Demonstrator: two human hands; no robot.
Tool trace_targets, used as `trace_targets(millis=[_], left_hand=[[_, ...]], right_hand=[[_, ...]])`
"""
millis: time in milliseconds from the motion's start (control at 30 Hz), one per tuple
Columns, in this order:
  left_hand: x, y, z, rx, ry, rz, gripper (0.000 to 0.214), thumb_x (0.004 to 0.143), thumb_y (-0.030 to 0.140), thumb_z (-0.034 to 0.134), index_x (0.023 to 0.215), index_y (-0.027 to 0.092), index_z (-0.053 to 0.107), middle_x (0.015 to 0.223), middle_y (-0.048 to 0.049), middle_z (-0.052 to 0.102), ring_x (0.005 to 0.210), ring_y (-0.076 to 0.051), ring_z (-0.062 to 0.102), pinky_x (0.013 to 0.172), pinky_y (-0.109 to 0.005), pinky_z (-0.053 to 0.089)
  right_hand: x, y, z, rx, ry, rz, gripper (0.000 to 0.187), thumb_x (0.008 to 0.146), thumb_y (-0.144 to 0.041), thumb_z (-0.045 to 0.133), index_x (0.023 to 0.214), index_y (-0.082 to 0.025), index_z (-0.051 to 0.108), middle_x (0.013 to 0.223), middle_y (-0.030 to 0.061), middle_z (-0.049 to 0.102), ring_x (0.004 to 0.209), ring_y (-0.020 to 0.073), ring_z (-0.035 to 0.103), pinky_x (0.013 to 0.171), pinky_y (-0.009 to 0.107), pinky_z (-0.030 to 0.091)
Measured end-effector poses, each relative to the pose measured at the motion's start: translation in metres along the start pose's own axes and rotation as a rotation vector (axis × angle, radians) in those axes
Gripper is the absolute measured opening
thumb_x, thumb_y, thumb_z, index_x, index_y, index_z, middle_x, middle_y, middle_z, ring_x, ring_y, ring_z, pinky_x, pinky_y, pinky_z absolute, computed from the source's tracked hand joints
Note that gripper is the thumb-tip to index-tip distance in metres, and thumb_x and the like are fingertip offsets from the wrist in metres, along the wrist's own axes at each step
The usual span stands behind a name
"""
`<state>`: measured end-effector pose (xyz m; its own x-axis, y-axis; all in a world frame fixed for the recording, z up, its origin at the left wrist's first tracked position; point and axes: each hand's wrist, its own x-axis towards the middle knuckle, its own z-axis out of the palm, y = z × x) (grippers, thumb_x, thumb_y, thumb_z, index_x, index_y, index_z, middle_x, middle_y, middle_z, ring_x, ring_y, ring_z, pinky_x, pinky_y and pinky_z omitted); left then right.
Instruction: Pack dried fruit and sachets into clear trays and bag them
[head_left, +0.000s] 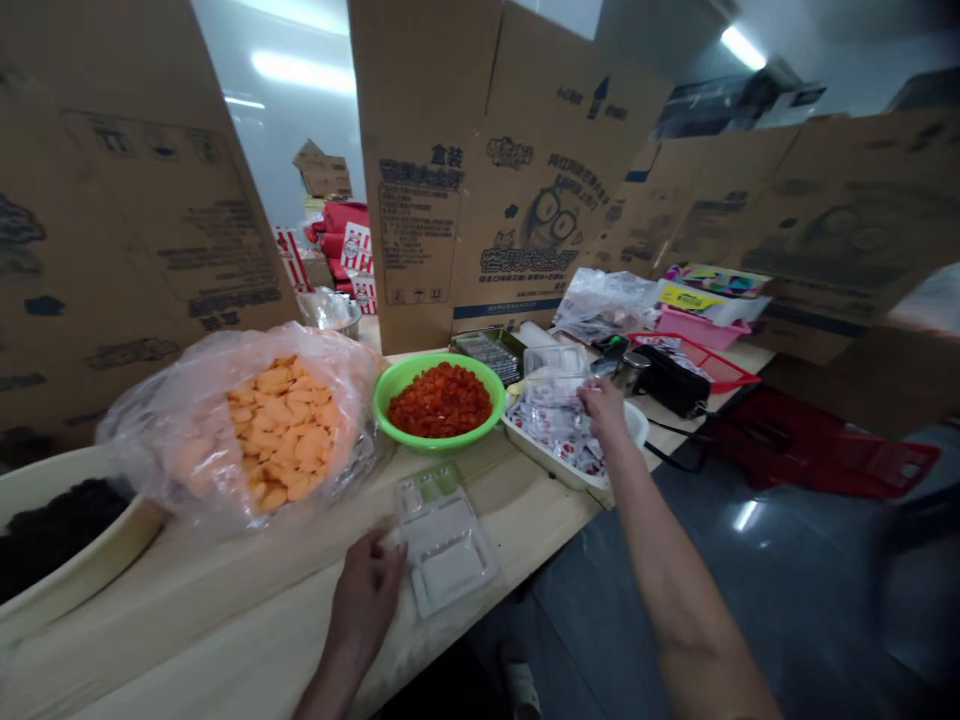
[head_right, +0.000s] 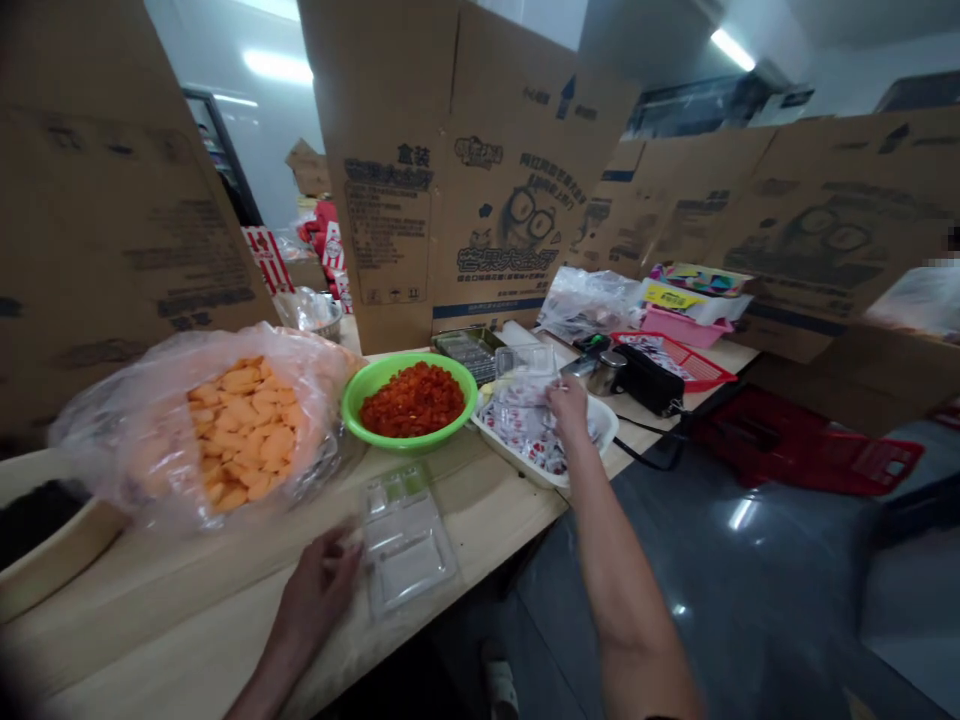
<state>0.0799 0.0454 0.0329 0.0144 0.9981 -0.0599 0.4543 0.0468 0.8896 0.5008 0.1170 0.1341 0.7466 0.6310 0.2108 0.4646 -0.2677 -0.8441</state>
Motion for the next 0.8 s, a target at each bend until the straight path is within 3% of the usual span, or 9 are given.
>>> trace_targets(millis=[100, 200, 267, 367, 433, 500, 600, 667, 800], left_hand=[[-0.006, 0.014, -0.031, -0.121, -0.033, 0.001, 0.057, 0.076, 0.067, 0.061, 0.101, 0.017, 0.068, 0.088, -0.0075, 0.07, 0.074, -0.024, 0.064, 0.071, -0.036, 0.05], [-0.012, 0.047, -0.051, -0.341, -0.114, 0.021, 0.045, 0.079, 0.057, 0.068, 0.1, 0.018, 0.071, 0.091, -0.008, 0.073, 0.09, -0.025, 0.067, 0.085, -0.034, 0.05], [-0.014, 0.07, -0.057, -0.569, -0.115, 0.024, 0.049, 0.073, 0.047, 0.08, 0.111, 0.018, 0.07, 0.108, -0.0105, 0.073, 0.104, -0.026, 0.066, 0.09, -0.033, 0.05], [-0.013, 0.088, -0.061, -0.866, -0.153, 0.027, 0.06, 0.066, 0.037, 0.088, 0.118, 0.02, 0.064, 0.125, -0.0137, 0.068, 0.113, -0.027, 0.065, 0.088, -0.032, 0.052], [-0.014, 0.083, -0.063, -0.947, -0.078, 0.008, 0.051, 0.07, 0.045, 0.085, 0.107, 0.018, 0.062, 0.116, -0.0127, 0.07, 0.098, -0.024, 0.07, 0.079, -0.031, 0.054], [-0.018, 0.069, -0.067, -0.991, 0.096, -0.031, 0.047, 0.072, 0.053, 0.082, 0.094, 0.019, 0.057, 0.102, -0.008, 0.072, 0.079, -0.018, 0.07, 0.069, -0.028, 0.055], [-0.034, 0.042, -0.075, -1.064, 0.294, -0.06, 0.045, 0.071, 0.049, 0.085, 0.086, 0.018, 0.056, 0.088, -0.0015, 0.071, 0.073, -0.013, 0.067, 0.07, -0.025, 0.054], [-0.048, 0.029, -0.081, -1.134, 0.319, -0.073, 0.041, 0.071, 0.043, 0.086, 0.09, 0.017, 0.061, 0.09, -0.002, 0.072, 0.081, -0.014, 0.068, 0.079, -0.025, 0.054], [-0.071, 0.012, -0.099, -1.316, 0.34, -0.151, 0.05, 0.078, 0.055, 0.077, 0.106, 0.015, 0.067, 0.107, -0.0091, 0.074, 0.099, -0.021, 0.07, 0.093, -0.031, 0.052]], right_hand=[[-0.03, -0.022, -0.002, 0.279, 0.038, -0.116, 0.025, 0.075, -0.034, 0.06, 0.094, -0.02, 0.051, 0.071, -0.0031, 0.058, 0.065, 0.0162, 0.062, 0.06, 0.027, 0.05], [-0.071, -0.058, 0.008, 0.561, -0.033, -0.267, 0.034, 0.07, -0.037, 0.071, 0.094, -0.022, 0.053, 0.073, -0.0032, 0.06, 0.066, 0.0168, 0.064, 0.064, 0.03, 0.054], [-0.099, -0.083, 0.023, 0.629, -0.246, -0.273, 0.039, 0.071, -0.039, 0.073, 0.101, -0.022, 0.056, 0.073, -0.0023, 0.062, 0.065, 0.0166, 0.064, 0.064, 0.03, 0.054], [-0.15, -0.111, 0.058, 0.582, -0.705, -0.203, 0.051, 0.075, -0.045, 0.069, 0.117, -0.019, 0.056, 0.077, 0.0018, 0.066, 0.064, 0.018, 0.063, 0.063, 0.032, 0.054], [-0.195, -0.117, 0.083, 0.43, -0.784, -0.271, 0.06, 0.083, -0.046, 0.06, 0.134, -0.017, 0.049, 0.095, 0.0095, 0.069, 0.079, 0.0228, 0.066, 0.072, 0.038, 0.056], [-0.246, -0.113, 0.102, 0.242, -0.771, -0.466, 0.066, 0.09, -0.043, 0.052, 0.149, -0.018, 0.037, 0.125, 0.0174, 0.061, 0.111, 0.0295, 0.061, 0.093, 0.047, 0.052], [-0.315, -0.099, 0.117, -0.007, -0.888, -0.724, 0.075, 0.094, -0.047, 0.049, 0.16, -0.024, 0.02, 0.161, 0.0164, 0.026, 0.148, 0.0362, 0.024, 0.114, 0.057, 0.032], [-0.345, -0.095, 0.121, -0.098, -1.024, -0.745, 0.08, 0.096, -0.051, 0.047, 0.162, -0.028, 0.009, 0.168, 0.014, 0.006, 0.153, 0.038, 0.01, 0.115, 0.06, 0.029], [-0.374, -0.103, 0.131, -0.141, -1.259, -0.715, 0.084, 0.098, -0.054, 0.044, 0.162, -0.031, -0.005, 0.168, 0.0144, -0.008, 0.153, 0.0389, 0.011, 0.112, 0.061, 0.031]])
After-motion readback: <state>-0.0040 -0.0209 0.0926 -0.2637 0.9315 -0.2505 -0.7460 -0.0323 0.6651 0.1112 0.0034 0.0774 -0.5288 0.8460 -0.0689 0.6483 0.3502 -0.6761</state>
